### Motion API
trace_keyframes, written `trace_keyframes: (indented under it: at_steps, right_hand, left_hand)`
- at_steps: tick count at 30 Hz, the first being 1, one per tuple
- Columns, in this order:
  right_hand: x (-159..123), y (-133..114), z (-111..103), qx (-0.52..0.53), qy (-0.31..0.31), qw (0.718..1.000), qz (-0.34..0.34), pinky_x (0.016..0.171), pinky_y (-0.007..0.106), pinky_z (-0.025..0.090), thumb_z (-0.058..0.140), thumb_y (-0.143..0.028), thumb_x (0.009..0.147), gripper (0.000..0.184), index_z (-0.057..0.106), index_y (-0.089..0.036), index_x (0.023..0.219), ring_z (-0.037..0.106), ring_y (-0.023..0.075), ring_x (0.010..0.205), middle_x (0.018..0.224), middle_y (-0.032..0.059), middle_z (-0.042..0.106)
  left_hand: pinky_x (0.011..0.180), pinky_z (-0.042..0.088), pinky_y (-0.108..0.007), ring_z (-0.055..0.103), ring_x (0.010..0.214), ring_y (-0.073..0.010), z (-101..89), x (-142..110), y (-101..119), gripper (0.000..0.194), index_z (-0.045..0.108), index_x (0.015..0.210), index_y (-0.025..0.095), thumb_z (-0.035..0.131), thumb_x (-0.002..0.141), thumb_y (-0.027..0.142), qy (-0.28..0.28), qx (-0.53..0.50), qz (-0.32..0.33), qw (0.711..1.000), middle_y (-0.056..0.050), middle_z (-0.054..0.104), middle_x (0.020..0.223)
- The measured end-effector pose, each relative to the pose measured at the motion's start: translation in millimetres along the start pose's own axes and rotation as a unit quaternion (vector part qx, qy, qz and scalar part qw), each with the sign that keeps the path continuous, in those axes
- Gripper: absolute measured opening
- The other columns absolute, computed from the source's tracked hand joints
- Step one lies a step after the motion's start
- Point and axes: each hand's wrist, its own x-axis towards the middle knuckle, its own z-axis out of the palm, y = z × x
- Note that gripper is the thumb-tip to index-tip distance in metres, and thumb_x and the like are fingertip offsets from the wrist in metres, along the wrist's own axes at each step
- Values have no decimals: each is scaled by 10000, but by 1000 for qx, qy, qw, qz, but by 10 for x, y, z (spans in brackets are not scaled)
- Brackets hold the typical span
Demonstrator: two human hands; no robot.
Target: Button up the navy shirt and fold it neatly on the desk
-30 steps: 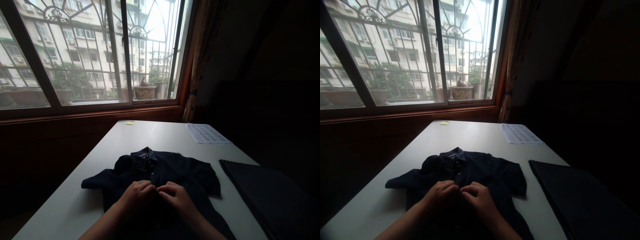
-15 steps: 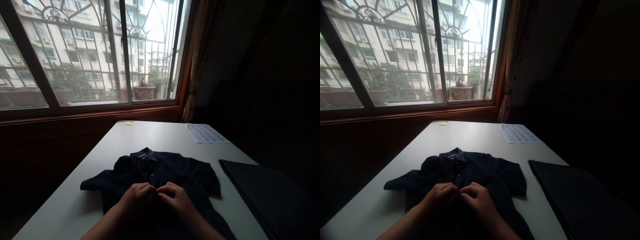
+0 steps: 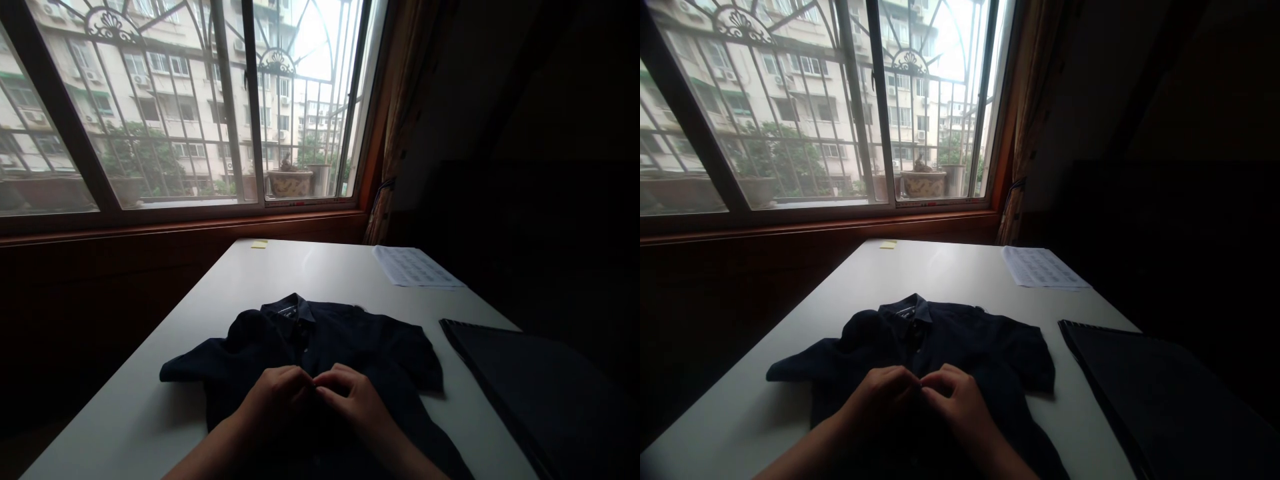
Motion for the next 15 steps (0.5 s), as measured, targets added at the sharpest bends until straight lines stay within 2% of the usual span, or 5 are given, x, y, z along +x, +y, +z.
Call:
trace_keyframes:
  at_steps: [4, 7, 11, 15]
  right_hand:
    - [-11, -21, 18, 3, 7, 1000, -2, 751, 273, 482, 720, -282, 835, 113, 797, -231, 899, 676, 197, 842, 855, 20, 694]
    - [-18, -11, 35, 2, 17, 1000, -7, 742, 266, 486, 728, -267, 826, 100, 791, -223, 889, 674, 188, 829, 849, 18, 686]
    - [-19, 9, 57, -16, 27, 999, -15, 705, 257, 483, 718, -249, 832, 92, 785, -219, 887, 663, 174, 791, 825, 14, 663]
    - [-15, 18, 78, -31, 29, 999, -27, 694, 251, 479, 718, -212, 825, 89, 777, -214, 892, 654, 163, 775, 826, 10, 652]
  left_hand:
    - [607, 467, -203, 665, 675, -143, -35, -1, 118, 72, 700, 877, 162, 632, 854, 153, -6, -95, -98, 991, -32, 724, 792]
    - [624, 466, -220, 670, 705, -161, -92, 8, 239, 97, 704, 894, 157, 621, 872, 201, -11, -128, -151, 980, -39, 730, 804]
    - [655, 473, -237, 676, 765, -180, -135, 34, 331, 157, 682, 915, 163, 632, 895, 310, -12, -155, -196, 968, -43, 729, 835]
    - [661, 480, -251, 679, 789, -194, -94, 35, 285, 183, 619, 963, 171, 661, 870, 323, -2, -178, -219, 959, -46, 721, 850]
